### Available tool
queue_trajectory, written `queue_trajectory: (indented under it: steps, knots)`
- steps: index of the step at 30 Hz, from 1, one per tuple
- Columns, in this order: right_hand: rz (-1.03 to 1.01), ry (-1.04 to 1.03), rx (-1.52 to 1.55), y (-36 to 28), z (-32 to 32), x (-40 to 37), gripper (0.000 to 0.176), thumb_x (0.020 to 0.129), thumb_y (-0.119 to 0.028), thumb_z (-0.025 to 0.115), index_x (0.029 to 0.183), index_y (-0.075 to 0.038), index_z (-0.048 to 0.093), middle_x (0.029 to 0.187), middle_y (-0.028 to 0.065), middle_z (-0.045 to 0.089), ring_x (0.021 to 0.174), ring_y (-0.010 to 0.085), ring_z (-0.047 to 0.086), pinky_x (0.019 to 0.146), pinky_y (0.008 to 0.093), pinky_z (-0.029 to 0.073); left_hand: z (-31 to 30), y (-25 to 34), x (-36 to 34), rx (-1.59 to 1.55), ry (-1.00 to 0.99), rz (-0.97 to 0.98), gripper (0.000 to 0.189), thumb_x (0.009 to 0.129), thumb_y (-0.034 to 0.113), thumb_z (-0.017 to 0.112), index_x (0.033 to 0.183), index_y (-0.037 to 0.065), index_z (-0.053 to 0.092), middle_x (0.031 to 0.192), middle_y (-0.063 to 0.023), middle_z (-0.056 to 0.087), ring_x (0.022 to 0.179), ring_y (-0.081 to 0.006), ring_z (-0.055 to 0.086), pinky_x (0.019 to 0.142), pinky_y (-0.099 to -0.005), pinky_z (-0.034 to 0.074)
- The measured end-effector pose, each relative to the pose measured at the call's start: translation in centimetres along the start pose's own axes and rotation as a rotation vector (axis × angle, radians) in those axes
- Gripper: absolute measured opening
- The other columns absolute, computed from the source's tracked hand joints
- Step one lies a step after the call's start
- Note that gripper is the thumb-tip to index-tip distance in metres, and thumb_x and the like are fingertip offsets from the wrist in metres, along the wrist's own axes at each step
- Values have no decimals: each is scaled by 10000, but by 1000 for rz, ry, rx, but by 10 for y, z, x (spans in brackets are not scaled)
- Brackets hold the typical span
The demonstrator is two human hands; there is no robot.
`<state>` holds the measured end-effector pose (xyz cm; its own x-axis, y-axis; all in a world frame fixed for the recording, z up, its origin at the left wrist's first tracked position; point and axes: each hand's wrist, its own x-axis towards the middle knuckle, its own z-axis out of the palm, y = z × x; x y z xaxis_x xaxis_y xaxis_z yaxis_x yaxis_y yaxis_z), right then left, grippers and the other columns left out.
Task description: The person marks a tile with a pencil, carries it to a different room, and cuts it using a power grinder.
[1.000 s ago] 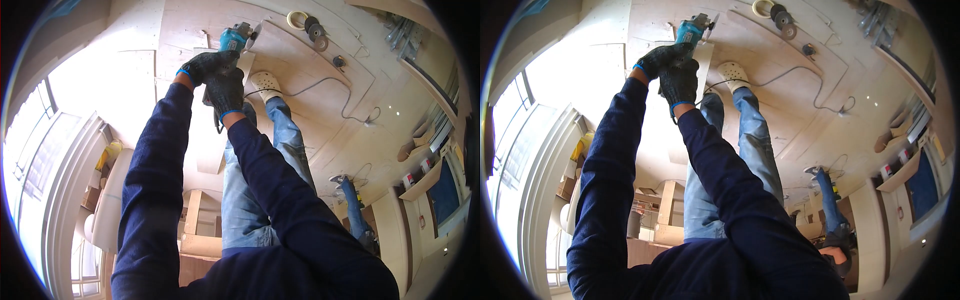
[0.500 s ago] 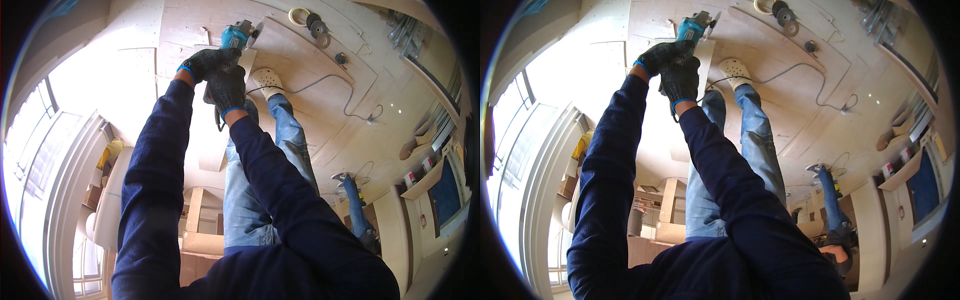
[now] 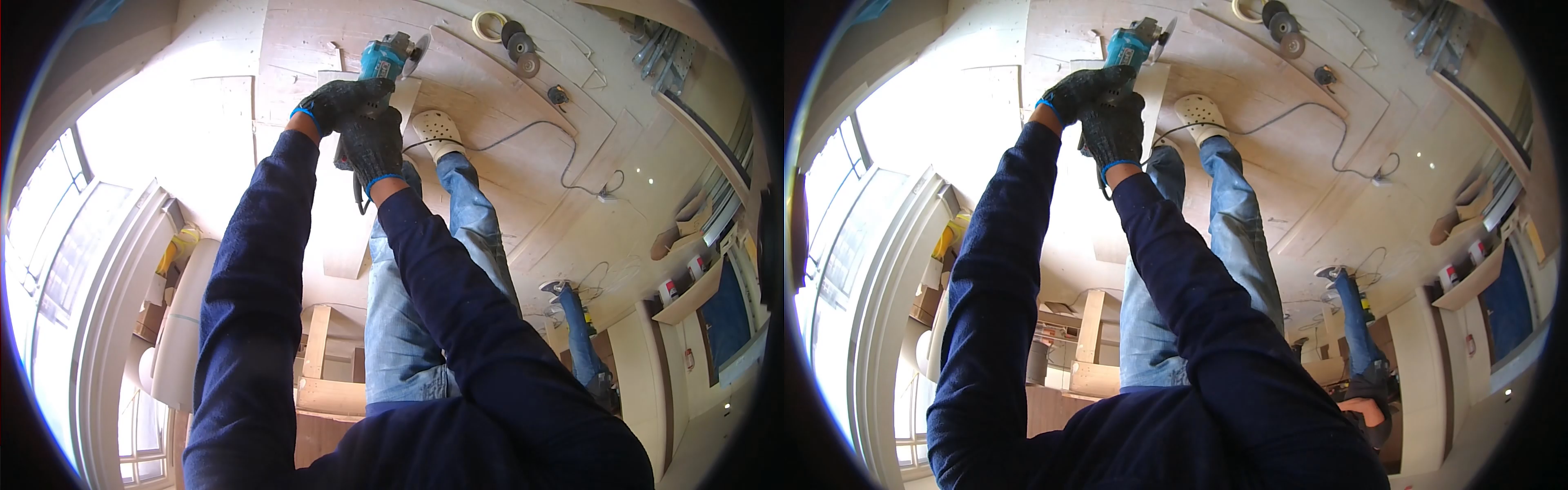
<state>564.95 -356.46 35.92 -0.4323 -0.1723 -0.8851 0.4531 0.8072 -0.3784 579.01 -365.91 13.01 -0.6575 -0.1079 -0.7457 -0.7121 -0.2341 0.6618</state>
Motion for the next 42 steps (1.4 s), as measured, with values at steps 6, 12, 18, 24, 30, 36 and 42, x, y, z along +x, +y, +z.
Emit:
queue_trajectory:
  steps: [6,12,18,24,30,36,42]
  knots:
    - [-3,23,-20,13,7,5,583,746,-383,717,1063,74,542,966,232,655,923,364,677,808,404,539,4,40,-16,-124,-20,-108,662,787,492,760,1169,-31,621,1073,-162,689,949,-253,660,881,-353,518]
    - [-68,15,35,21,11,10,551,753,-369,707,1037,77,553,906,242,669,864,381,685,775,424,542,9,51,-22,-56,-4,-60,633,790,487,758,1144,-23,638,1051,-158,695,933,-244,660,861,-350,520]
    - [-115,54,-46,25,12,13,528,763,-367,704,1014,77,565,900,240,666,855,373,684,769,426,541,9,63,-25,-193,-19,-215,667,783,496,762,1163,-34,622,1070,-156,689,935,-244,657,857,-354,519]
    - [-22,-59,-19,28,8,16,704,708,-439,731,1125,69,480,1053,272,661,1013,403,658,895,421,513,21,124,-47,-274,15,-331,625,809,453,751,1176,-35,617,1075,-150,686,952,-238,653,870,-349,514]
    - [-288,16,-322,52,14,19,728,711,-430,721,1207,21,436,1054,283,654,1008,443,639,884,465,516,37,127,-74,56,59,94,425,929,311,632,1233,14,613,1106,-107,671,1006,-186,629,914,-334,496]
    - [-436,-204,-417,18,-40,-44,741,710,-242,749,1322,-74,368,1044,287,643,990,467,621,851,526,517,94,134,-131,-961,401,100,439,915,331,659,1205,4,618,1063,-55,658,930,-133,621,836,-276,506]
    - [-569,-437,-881,34,-55,-89,719,865,-336,613,1487,-216,273,1098,244,644,920,445,650,779,538,530,175,108,-200,-475,940,421,357,980,211,550,1244,-24,596,1182,-109,651,1076,-191,620,948,-324,488]
